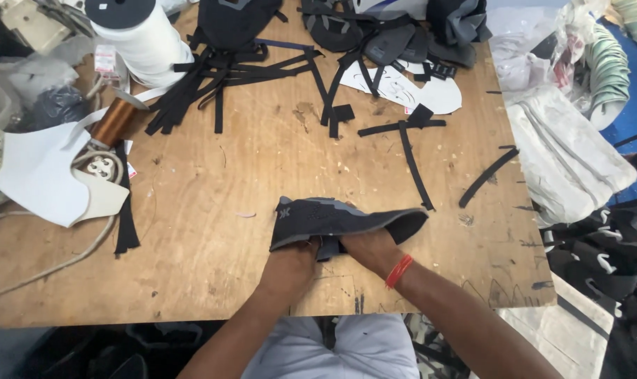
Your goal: The person repeatedly inserts a white foam insole into a black shoe upper and presses the edges to secure it. They handle multiple shoe uppers one at a time, placing each finished unit on a pile on the table. The person also briefly handles a black strap-like component.
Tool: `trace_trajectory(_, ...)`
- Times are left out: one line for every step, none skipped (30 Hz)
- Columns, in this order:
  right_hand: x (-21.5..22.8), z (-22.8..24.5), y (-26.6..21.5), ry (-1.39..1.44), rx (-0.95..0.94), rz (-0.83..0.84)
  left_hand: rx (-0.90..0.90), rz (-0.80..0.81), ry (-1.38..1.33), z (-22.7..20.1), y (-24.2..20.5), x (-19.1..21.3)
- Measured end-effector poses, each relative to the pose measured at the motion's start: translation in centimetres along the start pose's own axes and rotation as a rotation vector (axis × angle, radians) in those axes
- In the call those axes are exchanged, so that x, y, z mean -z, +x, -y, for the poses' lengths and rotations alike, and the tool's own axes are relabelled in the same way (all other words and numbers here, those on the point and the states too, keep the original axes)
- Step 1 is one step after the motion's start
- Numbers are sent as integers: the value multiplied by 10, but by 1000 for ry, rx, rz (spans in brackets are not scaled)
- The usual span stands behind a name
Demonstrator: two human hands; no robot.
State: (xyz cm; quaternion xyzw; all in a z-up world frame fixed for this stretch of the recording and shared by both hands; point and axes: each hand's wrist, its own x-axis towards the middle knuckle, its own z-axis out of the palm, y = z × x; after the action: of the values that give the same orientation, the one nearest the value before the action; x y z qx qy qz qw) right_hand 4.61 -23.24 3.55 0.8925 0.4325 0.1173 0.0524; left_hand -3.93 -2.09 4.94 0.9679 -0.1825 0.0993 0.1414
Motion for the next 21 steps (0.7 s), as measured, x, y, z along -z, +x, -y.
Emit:
trace_trajectory(-1, 0, 0, 54, -35, 22, -30, -104, 59, 1, 2, 0)
trace_trajectory(5, 0, 2, 53, -35, 22, -30, -105, 59, 1, 3, -4)
trace_trajectory(10, 2, 2, -33, 7, -175, -17, -110, 72, 1, 2, -8)
trace_trajectory(16, 4, 1, -119, 49, -371, -4, -115, 85, 0, 0, -12)
trace_trajectory(14, 4, 3, -114, 45, -369, -5, -108, 84, 0, 0, -10)
trace_trajectory(12, 3, 5, -85, 48, -205, 30, 2, 39, -1, -1, -8)
trace_trajectory(11, 0, 7, -58, 48, -44, 63, 109, -5, -2, 1, -6)
trace_trajectory(13, 2, 6, -57, 43, -43, 58, 113, -5, -1, 0, -7)
trace_trajectory(15, 2, 6, -17, 6, 63, 38, 114, -3, 0, 0, -9)
trace_trajectory(17, 2, 6, 24, -31, 168, 18, 115, 0, 2, 1, -11)
trace_trajectory(20, 3, 4, 25, -36, 170, 14, 118, -2, 2, 1, -9)
trace_trajectory(23, 4, 2, 30, -22, 192, -3, 116, 3, 2, 1, -8)
trace_trajectory(26, 5, 1, 36, -8, 214, -20, 115, 9, 2, 1, -6)
trace_trajectory(35, 6, 2, 38, -13, 214, -24, 118, 9, 1, 3, 3)
trace_trajectory(44, 7, 2, -57, 56, 111, -29, 130, -33, 0, 4, 12)
trace_trajectory(53, 9, 2, -151, 124, 7, -34, 143, -76, -2, 5, 21)
trace_trajectory(56, 10, 4, -145, 121, 11, -35, 150, -77, -1, 3, 25)
trace_trajectory(59, 12, 7, -186, 122, 62, -58, 164, -133, 0, 0, 29)
trace_trajectory(64, 11, 10, -232, 121, 111, -85, 174, -188, 0, 0, 33)
trace_trajectory(61, 10, 9, -231, 117, 113, -89, 176, -188, -2, -1, 33)
trace_trajectory(59, 9, 8, -169, 94, 47, -102, 175, -209, -4, -2, 33)
